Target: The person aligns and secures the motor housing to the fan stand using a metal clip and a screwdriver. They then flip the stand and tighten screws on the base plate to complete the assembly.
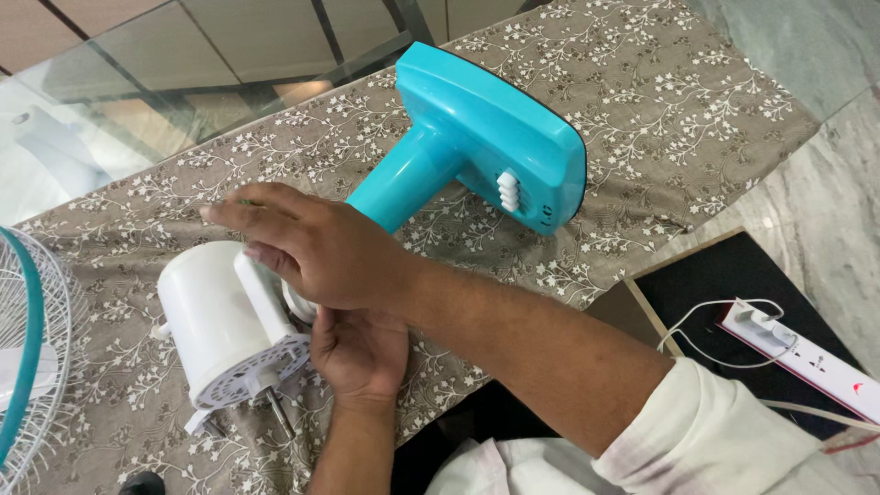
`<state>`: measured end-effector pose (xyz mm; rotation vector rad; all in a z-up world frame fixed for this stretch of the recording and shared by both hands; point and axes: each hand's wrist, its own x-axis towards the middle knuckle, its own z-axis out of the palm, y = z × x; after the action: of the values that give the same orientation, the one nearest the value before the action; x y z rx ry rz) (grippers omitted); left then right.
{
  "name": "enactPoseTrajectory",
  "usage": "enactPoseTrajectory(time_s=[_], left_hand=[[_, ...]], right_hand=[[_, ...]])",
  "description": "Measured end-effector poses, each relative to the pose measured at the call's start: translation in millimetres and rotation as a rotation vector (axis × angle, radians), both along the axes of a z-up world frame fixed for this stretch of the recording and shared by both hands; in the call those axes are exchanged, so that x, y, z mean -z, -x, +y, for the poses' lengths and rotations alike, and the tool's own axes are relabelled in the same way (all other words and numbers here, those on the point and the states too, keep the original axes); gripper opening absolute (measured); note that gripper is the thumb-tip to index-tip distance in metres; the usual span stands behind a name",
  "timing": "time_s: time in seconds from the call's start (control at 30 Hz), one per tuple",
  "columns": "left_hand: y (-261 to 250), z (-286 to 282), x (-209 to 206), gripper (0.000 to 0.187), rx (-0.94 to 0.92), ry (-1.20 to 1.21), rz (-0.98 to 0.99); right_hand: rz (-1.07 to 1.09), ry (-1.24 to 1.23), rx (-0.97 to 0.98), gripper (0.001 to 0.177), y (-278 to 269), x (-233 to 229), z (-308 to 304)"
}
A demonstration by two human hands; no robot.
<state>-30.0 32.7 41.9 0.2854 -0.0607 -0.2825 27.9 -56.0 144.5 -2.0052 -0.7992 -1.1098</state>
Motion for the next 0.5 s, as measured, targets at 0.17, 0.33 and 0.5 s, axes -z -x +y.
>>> enactPoseTrajectory(time_s=[0.17,0.33,0.5], left_hand=[[-0.4,0.9,5.5,0.037,0.066,0.113,-0.044],[-1.6,0.6,10.2,0.036,0.063,0.115,-0.042],[-1.8,-0.5,5.8,0.037,0.076,0.096,-0.086]], right_hand=[[0.287,-0.039,-0.114,0.041,-6.1,-2.8,-3.4],[0.258,0.031,0.020,0.041,-5.0,-7.4,-6.8],[0.182,-0.132,-0.107,0.032,-6.6,-10.2,-7.7]])
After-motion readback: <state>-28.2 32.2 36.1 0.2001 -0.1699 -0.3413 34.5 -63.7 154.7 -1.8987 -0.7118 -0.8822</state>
